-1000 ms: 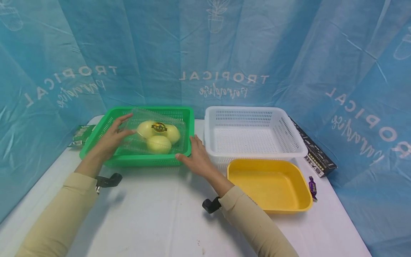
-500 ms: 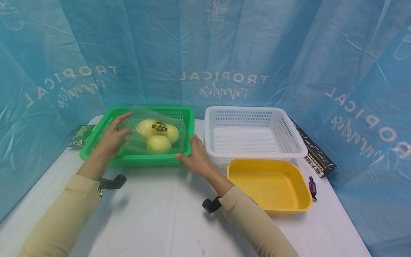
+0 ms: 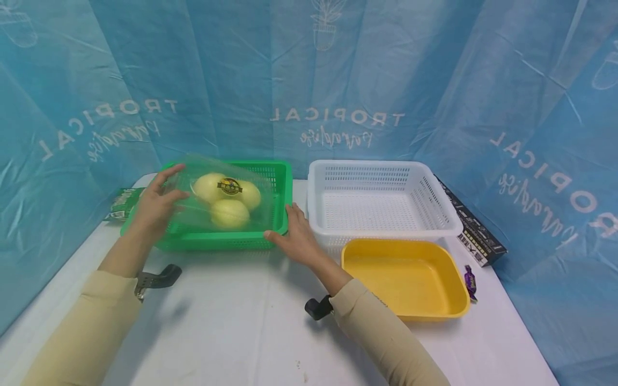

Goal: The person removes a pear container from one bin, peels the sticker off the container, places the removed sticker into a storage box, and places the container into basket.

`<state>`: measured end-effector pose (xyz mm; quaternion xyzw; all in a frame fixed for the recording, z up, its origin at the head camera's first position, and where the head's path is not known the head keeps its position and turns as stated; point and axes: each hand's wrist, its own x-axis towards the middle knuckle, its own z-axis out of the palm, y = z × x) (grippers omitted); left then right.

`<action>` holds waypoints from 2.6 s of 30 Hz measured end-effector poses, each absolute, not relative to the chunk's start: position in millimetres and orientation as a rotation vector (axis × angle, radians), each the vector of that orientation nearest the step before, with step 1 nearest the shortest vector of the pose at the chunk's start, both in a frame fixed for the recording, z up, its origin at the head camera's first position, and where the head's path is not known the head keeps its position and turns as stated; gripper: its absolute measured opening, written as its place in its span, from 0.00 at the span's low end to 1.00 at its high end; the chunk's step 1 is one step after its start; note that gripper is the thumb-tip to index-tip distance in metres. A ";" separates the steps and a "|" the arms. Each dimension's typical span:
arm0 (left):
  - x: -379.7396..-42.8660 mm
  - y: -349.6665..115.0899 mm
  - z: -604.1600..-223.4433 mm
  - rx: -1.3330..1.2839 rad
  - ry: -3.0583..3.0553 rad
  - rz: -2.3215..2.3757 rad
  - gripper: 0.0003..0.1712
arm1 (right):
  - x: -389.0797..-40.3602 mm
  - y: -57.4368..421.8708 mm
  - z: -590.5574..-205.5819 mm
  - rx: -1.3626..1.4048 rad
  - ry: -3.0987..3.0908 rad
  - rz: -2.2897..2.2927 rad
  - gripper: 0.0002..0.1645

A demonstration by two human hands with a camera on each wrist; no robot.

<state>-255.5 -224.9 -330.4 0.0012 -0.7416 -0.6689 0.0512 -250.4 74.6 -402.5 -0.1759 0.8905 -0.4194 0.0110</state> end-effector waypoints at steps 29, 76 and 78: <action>-186.2 -240.6 -278.8 -0.020 -1.760 -2.225 0.36 | -252.8 77.9 -399.7 -0.520 2.724 -1.339 0.53; -62.7 -249.4 -382.7 -0.213 -1.768 -2.576 0.39 | -254.4 76.9 -403.0 -0.571 2.748 -1.366 0.52; -61.8 -247.3 -386.7 -0.190 -1.787 -2.565 0.39 | -254.6 76.6 -403.3 -0.574 2.749 -1.367 0.52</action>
